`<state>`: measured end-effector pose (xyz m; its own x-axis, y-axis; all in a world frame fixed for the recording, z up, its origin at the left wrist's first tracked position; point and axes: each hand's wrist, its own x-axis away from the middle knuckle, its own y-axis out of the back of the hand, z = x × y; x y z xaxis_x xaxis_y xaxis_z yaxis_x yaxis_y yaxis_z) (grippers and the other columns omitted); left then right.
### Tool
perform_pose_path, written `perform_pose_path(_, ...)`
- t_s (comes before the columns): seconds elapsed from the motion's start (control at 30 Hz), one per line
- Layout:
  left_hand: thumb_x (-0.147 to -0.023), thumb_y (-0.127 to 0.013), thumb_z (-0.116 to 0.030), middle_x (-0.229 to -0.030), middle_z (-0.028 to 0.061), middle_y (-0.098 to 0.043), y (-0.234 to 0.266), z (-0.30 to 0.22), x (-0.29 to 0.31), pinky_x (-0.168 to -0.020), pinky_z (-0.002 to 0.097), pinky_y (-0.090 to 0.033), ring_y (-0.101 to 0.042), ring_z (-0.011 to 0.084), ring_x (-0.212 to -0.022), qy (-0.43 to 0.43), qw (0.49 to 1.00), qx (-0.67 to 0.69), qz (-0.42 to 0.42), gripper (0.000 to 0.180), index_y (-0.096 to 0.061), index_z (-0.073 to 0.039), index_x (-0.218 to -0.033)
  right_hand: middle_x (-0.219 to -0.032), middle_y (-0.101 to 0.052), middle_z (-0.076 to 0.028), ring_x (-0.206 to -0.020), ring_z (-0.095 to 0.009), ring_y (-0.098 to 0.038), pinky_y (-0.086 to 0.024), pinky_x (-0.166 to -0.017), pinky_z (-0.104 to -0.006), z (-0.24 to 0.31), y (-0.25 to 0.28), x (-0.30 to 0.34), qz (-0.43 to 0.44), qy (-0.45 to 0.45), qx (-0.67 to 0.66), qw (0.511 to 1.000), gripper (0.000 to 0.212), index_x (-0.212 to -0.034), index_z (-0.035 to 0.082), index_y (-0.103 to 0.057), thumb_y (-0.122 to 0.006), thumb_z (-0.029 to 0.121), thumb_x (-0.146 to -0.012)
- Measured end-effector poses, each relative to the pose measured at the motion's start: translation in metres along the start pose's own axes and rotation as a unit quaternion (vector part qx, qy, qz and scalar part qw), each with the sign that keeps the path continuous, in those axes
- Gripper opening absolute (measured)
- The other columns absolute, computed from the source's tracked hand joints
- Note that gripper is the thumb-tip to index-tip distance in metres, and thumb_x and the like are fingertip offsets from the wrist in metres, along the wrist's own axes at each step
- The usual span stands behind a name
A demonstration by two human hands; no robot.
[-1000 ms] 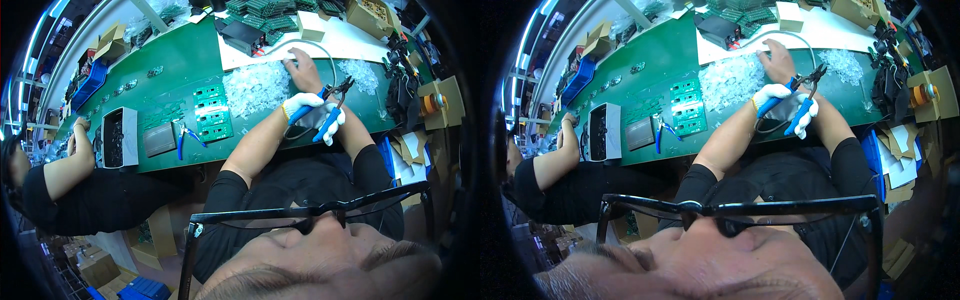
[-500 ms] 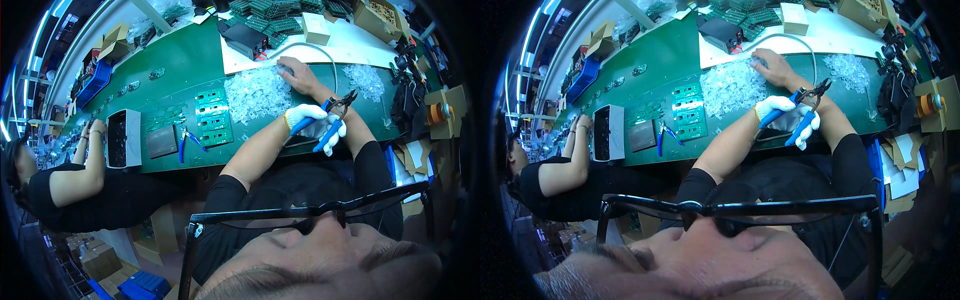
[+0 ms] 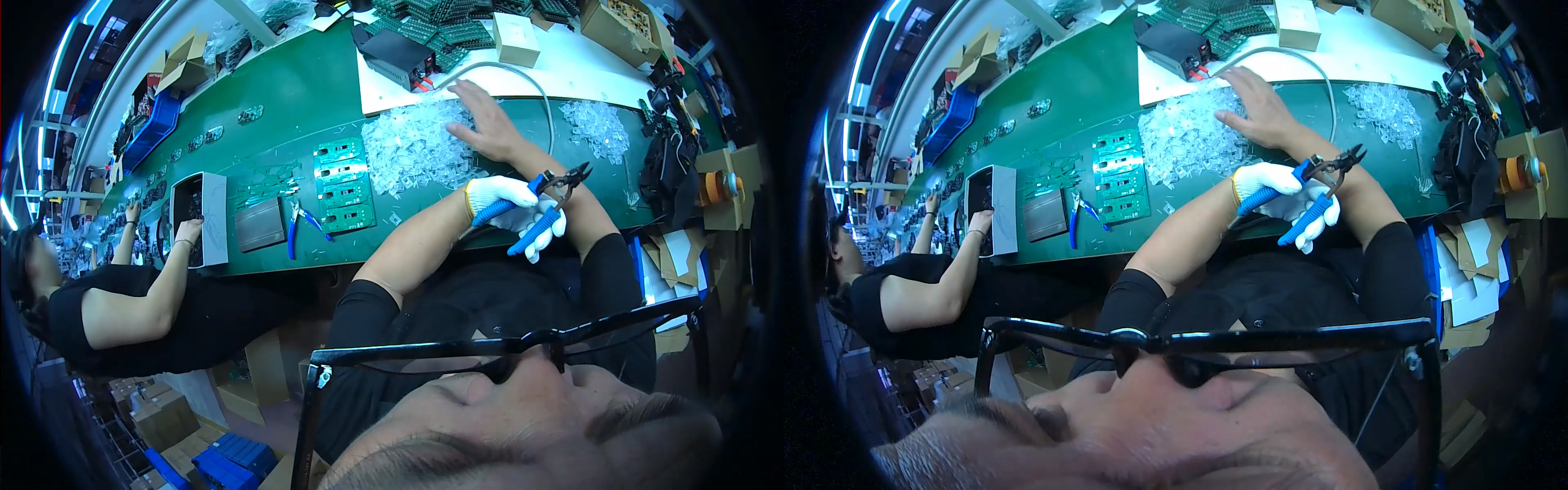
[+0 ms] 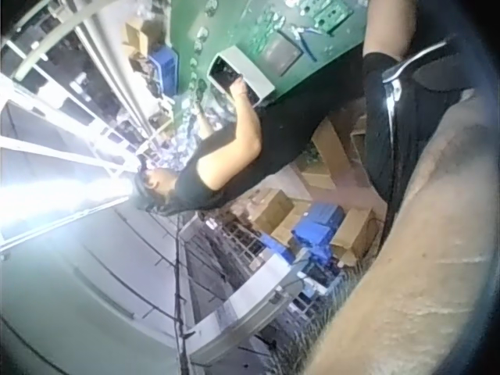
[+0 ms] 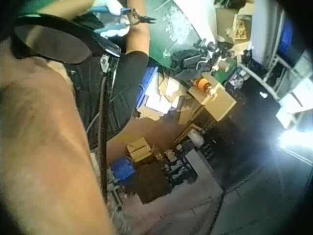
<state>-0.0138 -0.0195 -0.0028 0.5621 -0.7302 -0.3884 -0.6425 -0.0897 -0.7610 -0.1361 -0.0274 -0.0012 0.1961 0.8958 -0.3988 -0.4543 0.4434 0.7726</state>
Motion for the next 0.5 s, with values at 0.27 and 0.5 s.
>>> perform_pose_path(0.27,-0.088,-0.075,-0.054,-0.114,0.0223,-0.073,-0.019,0.006,-0.012,-0.096,0.0519,-0.058,-0.075,0.0343,-0.100,0.078,0.996,-0.046,-0.020,0.085,-0.054,0.010,-0.139,-0.175,-0.018,-0.019,-0.160,-0.050,-0.009,-0.015,-0.126,-0.0675,0.018,0.011,0.050,0.175,0.087,0.167,0.966,0.098,-0.161,0.021,-0.042,-0.062,0.080,-0.086)
perform_pose_path(0.5,-0.089,-0.074,-0.053,-0.114,0.0239,-0.072,-0.003,0.004,-0.003,-0.100,0.0532,-0.056,-0.074,0.0353,-0.104,0.062,0.998,-0.008,-0.020,0.084,-0.052,0.010,-0.140,-0.171,-0.028,-0.020,-0.159,-0.045,-0.018,-0.013,-0.127,-0.0670,0.030,-0.009,0.007,0.102,0.138,0.161,0.972,0.091,-0.159,0.020,-0.047,-0.066,0.073,-0.088)
